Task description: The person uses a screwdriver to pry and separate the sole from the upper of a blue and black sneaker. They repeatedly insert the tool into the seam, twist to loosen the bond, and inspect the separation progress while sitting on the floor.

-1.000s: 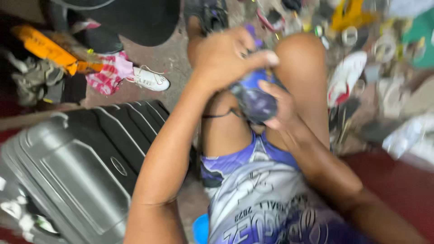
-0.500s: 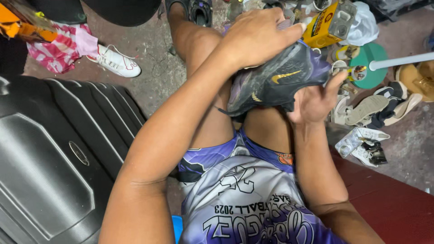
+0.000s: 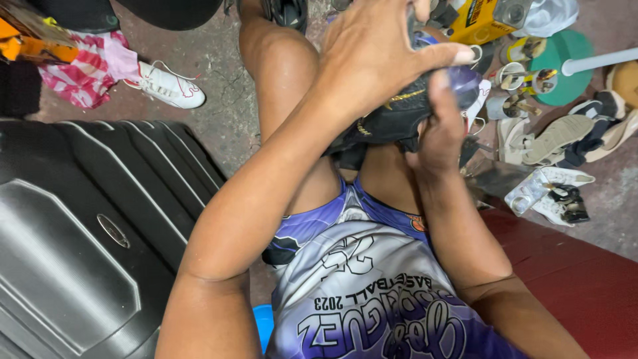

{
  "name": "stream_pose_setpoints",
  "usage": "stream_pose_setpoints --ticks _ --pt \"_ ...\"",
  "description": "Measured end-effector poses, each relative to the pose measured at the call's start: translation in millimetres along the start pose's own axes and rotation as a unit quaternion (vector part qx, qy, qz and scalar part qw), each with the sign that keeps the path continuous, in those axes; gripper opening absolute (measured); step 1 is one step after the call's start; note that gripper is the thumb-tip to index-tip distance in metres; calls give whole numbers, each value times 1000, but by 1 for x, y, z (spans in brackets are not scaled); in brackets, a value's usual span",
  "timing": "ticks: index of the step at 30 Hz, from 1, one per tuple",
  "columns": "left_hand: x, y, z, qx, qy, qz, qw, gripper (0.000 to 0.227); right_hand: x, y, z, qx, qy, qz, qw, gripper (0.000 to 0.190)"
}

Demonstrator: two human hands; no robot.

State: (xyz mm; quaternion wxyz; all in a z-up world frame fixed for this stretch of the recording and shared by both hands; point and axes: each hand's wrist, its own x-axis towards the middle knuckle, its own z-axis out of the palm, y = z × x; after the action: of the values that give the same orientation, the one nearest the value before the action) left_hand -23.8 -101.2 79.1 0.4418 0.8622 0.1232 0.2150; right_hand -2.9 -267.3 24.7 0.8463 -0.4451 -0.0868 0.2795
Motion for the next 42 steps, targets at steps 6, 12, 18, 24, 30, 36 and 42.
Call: stream_pose_setpoints --ticks 6,12,18,24,30,36,42 --pt "-24 3 -34 -18 47 97 994 39 29 -38 17 192 -106 236 947 81" --pt "-57 -10 -41 -89 72 36 993 19 19 12 3 59 -106 199 972 49" --pt "-79 -15 -17 -43 124 -102 986 17 4 48 -9 115 -61 276 952 47" --pt "-63 -42 -17 -12 130 -117 985 23 7 77 -6 61 -42 273 959 28" --pt "-34 -50 -23 37 125 -110 985 36 7 78 1 79 -48 226 970 17" --pt "1 -67 -19 135 143 -98 976 49 14 80 4 36 -35 208 977 11" --pt "21 -93 -17 196 113 -191 955 56 14 87 -15 -312 -158 6 937 22"
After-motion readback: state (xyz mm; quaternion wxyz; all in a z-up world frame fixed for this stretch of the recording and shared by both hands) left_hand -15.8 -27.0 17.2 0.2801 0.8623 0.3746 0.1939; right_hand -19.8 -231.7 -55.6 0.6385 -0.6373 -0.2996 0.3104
